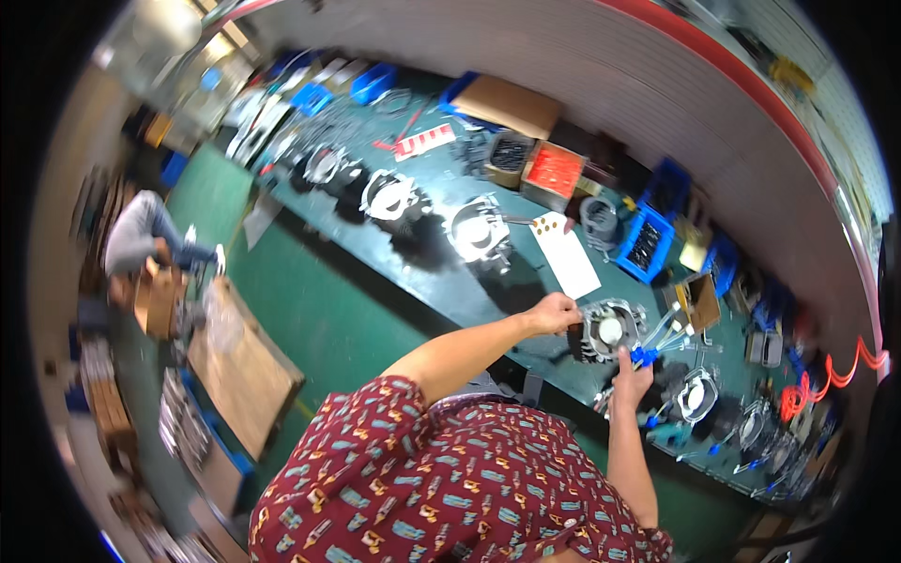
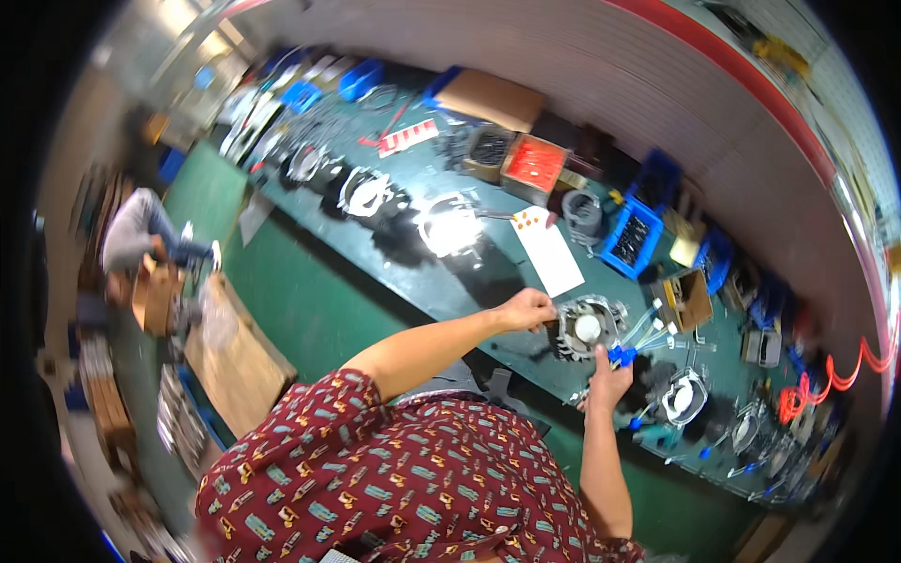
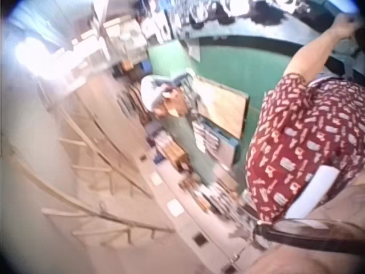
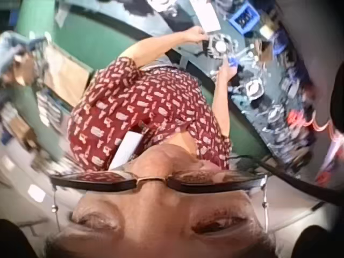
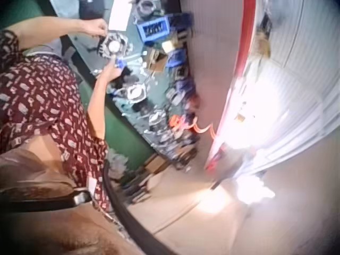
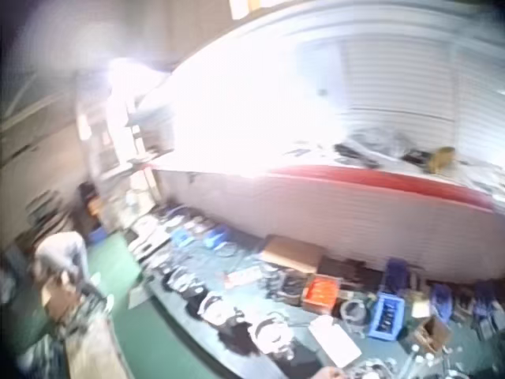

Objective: The person assembles small electronic components on a workbench, using a screwdriver to tighten screws and connecting wires to a motor-like device. They handle multiple units sequentially, placing finished items aside.

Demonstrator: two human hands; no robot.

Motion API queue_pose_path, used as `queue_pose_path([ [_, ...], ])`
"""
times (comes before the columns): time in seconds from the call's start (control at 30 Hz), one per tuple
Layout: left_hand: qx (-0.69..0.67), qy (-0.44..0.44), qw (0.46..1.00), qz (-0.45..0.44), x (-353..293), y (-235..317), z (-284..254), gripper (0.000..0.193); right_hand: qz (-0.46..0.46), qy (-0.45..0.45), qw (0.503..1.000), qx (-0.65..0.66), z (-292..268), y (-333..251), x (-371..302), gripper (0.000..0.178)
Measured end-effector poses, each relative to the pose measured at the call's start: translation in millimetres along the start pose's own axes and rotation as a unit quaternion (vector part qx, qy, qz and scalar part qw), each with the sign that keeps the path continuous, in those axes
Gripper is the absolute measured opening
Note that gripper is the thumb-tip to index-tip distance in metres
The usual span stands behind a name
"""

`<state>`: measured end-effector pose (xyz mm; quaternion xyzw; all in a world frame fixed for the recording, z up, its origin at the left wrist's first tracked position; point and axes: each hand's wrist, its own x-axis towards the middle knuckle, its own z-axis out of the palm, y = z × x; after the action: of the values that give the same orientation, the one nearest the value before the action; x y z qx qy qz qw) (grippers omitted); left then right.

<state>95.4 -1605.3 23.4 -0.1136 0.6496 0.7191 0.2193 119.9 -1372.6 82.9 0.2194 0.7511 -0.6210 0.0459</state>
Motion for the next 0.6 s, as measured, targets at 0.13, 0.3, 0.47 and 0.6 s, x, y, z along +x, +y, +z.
queue_pose_path([
  [0.13,-0.103,-0.063,0.983,-0.140,5,13,-4,0.016,0.010,0.007,0.999,-0.036,-3,6,9,0.025],
  [0.3,0.000,-0.025,0.999,-0.029,20,1,2,0.013,-0.033,-0.004,0.998,-0.046,-11,24,32,0.026],
  [0.47,0.349,0.115,0.904,0.221,-2,5,13,0.015,-0.038,-0.004,0.997,-0.063,-9,16,28,0.026],
  [0.6,0.377,0.161,0.876,0.254,-14,3,19,0.019,-0.038,0.002,0.996,-0.080,-12,20,33,0.026],
])
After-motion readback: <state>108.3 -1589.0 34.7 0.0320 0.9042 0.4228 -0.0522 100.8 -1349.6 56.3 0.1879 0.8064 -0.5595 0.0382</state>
